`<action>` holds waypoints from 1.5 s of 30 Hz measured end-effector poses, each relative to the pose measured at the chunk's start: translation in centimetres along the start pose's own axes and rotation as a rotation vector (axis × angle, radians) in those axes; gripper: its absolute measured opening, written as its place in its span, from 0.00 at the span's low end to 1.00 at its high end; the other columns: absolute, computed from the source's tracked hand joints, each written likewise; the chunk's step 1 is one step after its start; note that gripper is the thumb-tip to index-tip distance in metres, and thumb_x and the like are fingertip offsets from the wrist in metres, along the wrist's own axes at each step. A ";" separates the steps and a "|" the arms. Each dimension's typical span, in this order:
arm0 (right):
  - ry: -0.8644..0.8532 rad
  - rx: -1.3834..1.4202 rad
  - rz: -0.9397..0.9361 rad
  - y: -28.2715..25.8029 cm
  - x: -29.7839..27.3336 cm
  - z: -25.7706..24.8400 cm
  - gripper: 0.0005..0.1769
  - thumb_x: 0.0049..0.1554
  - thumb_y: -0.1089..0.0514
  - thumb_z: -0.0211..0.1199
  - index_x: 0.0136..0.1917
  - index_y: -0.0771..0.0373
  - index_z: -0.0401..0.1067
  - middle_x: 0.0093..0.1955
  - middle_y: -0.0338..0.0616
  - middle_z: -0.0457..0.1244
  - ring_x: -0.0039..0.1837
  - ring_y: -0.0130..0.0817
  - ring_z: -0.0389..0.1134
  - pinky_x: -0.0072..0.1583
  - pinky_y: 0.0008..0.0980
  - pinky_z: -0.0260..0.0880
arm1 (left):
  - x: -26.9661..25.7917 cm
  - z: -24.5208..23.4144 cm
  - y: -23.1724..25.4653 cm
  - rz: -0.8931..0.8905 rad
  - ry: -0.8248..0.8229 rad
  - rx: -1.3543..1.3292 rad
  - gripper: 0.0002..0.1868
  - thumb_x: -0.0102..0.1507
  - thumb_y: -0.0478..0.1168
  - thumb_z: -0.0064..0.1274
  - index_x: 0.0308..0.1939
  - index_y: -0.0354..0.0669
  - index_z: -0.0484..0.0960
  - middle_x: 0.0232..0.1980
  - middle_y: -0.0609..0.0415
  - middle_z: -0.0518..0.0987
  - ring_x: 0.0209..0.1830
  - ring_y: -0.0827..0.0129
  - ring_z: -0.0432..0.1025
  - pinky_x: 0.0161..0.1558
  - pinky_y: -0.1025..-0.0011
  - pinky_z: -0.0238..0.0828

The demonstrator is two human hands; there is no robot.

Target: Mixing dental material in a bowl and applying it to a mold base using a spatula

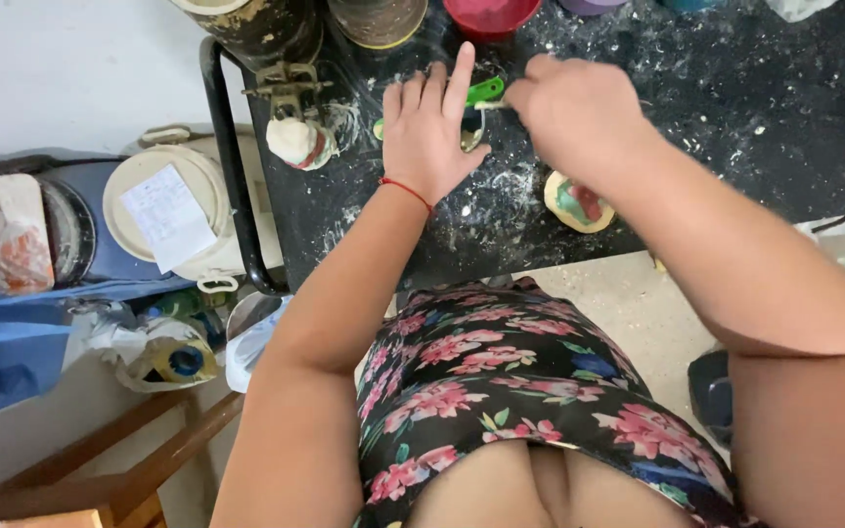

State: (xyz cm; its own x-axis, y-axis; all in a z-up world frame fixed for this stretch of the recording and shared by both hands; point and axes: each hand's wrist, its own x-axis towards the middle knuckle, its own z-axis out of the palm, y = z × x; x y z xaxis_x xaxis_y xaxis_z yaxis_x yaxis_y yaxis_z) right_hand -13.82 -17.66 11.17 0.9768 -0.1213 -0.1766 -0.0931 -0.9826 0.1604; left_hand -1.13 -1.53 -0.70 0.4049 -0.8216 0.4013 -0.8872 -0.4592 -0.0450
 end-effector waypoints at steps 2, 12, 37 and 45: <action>0.060 0.015 -0.035 -1.7 -0.2 0.4 0.13 0.54 0.60 0.70 0.53 0.54 0.79 0.39 0.37 0.61 0.41 0.38 0.68 0.34 0.36 0.76 | 0.0 0.4 -0.1 -0.011 -0.013 -0.012 0.73 0.53 0.73 0.73 0.84 0.51 0.40 0.71 0.49 0.75 0.64 0.54 0.70 0.67 0.53 0.61; 0.144 0.154 0.089 0.5 -6.3 2.6 0.22 0.43 0.60 0.82 0.51 0.51 0.79 0.37 0.32 0.61 0.42 0.33 0.65 0.28 0.28 0.74 | 0.5 -0.6 0.0 -0.015 -0.132 -0.122 0.70 0.59 0.69 0.73 0.84 0.46 0.38 0.73 0.44 0.74 0.71 0.52 0.69 0.69 0.50 0.60; 0.595 0.815 0.426 4.8 -17.7 20.6 0.08 0.60 0.63 0.72 0.53 0.54 0.83 0.50 0.44 0.68 0.55 0.50 0.72 0.57 0.43 0.73 | -2.6 0.4 10.4 0.235 -0.400 -0.585 0.67 0.52 0.49 0.76 0.85 0.51 0.45 0.80 0.47 0.63 0.72 0.53 0.64 0.68 0.52 0.58; 0.605 0.772 0.453 3.4 -19.4 20.7 0.08 0.60 0.62 0.72 0.54 0.54 0.83 0.50 0.43 0.68 0.55 0.49 0.73 0.57 0.43 0.74 | -1.1 1.1 10.3 0.319 -0.440 -0.520 0.62 0.55 0.49 0.74 0.84 0.49 0.47 0.63 0.45 0.79 0.64 0.56 0.71 0.64 0.56 0.62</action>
State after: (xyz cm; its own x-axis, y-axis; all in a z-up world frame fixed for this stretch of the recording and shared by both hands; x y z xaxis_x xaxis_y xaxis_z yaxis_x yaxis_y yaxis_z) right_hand -37.08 -21.55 -4.94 0.7345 -0.6144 0.2880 -0.3597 -0.7124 -0.6026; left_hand -10.46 -5.71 -2.58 0.0647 -0.9973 0.0337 -0.9222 -0.0468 0.3839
